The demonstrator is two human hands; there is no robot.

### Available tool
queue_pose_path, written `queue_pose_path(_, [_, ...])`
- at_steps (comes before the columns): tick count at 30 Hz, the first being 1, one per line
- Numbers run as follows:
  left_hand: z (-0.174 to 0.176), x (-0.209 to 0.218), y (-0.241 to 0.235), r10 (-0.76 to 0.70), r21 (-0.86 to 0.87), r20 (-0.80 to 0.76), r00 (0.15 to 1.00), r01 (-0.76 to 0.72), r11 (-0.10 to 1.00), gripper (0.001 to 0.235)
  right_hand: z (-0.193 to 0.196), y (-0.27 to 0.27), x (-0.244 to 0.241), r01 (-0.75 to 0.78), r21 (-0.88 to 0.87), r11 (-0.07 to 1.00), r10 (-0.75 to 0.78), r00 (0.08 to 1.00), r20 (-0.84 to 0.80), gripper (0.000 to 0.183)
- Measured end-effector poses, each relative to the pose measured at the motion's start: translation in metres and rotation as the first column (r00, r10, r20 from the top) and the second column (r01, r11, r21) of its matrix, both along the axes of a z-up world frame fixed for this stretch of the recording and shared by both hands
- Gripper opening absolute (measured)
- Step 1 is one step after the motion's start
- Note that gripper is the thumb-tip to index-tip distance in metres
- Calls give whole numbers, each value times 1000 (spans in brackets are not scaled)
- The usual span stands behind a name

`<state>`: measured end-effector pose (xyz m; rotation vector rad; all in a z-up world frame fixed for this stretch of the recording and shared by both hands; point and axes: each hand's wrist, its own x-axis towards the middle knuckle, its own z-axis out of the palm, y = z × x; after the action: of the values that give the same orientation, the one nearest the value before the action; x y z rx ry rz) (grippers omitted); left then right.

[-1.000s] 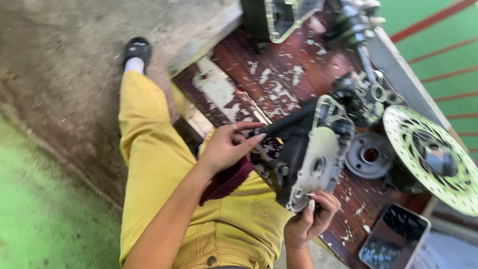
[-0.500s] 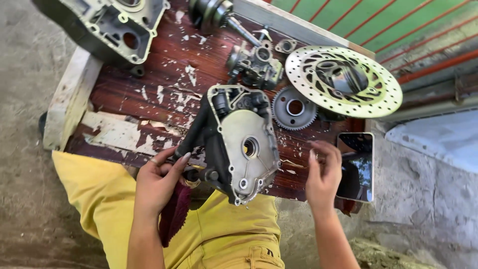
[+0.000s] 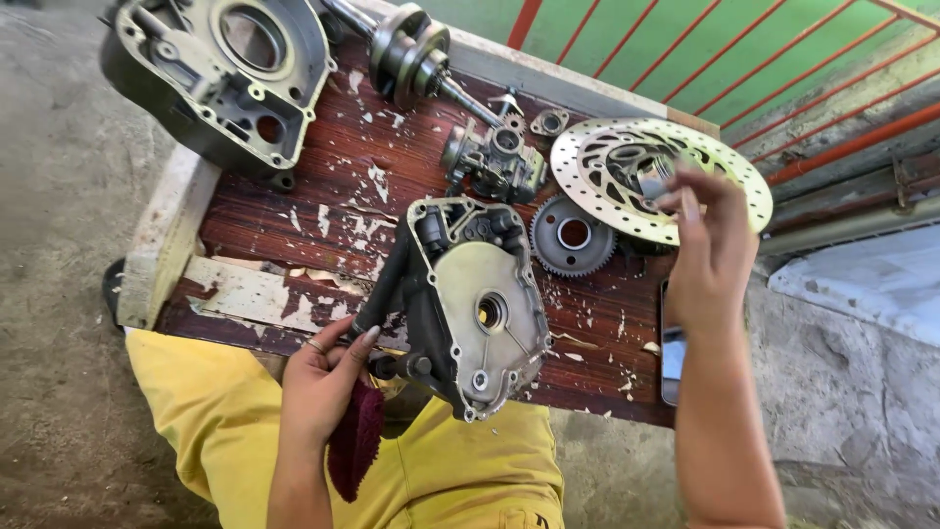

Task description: The person cleans a motorcycle engine casing using a red cloth and a small metal tool. They wipe the exterior and interior surfaces, then use the tool to scrape residue from crevices and bolt holes.

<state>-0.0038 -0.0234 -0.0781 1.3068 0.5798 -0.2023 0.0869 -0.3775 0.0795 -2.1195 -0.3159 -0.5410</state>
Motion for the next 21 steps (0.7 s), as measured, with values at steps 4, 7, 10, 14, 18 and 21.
queue_pose_path(4, [-2, -1, 0, 9, -27, 3, 1000, -9, 1000, 43, 46, 22, 55, 98, -379, 920, -90, 995, 40, 21])
queue_pose_path(7, [-5, 4, 0, 26, 1, 22, 999, -26, 1000, 45, 54, 34, 103, 15, -510, 860, -80, 991, -107, 28])
queue_pose_path(10, [-5, 5, 2, -7, -19, 28, 1000, 8, 1000, 44, 32, 46, 157, -152, -670, 727, -193, 891, -411, 39])
queue_pose_path(14, [-3, 9, 3, -19, 52, -25, 1000, 20, 998, 46, -36, 49, 215, -358, -781, 511, -146, 860, -489, 40])
queue_pose_path(18, [3, 11, 3, -34, 56, -64, 997, 38, 998, 45, -77, 59, 225, -369, -846, 384, -135, 884, -447, 30])
queue_pose_path(21, [-1, 10, 4, -28, 40, -23, 999, 29, 999, 40, -46, 60, 220, -437, -763, 477, -210, 785, -582, 47])
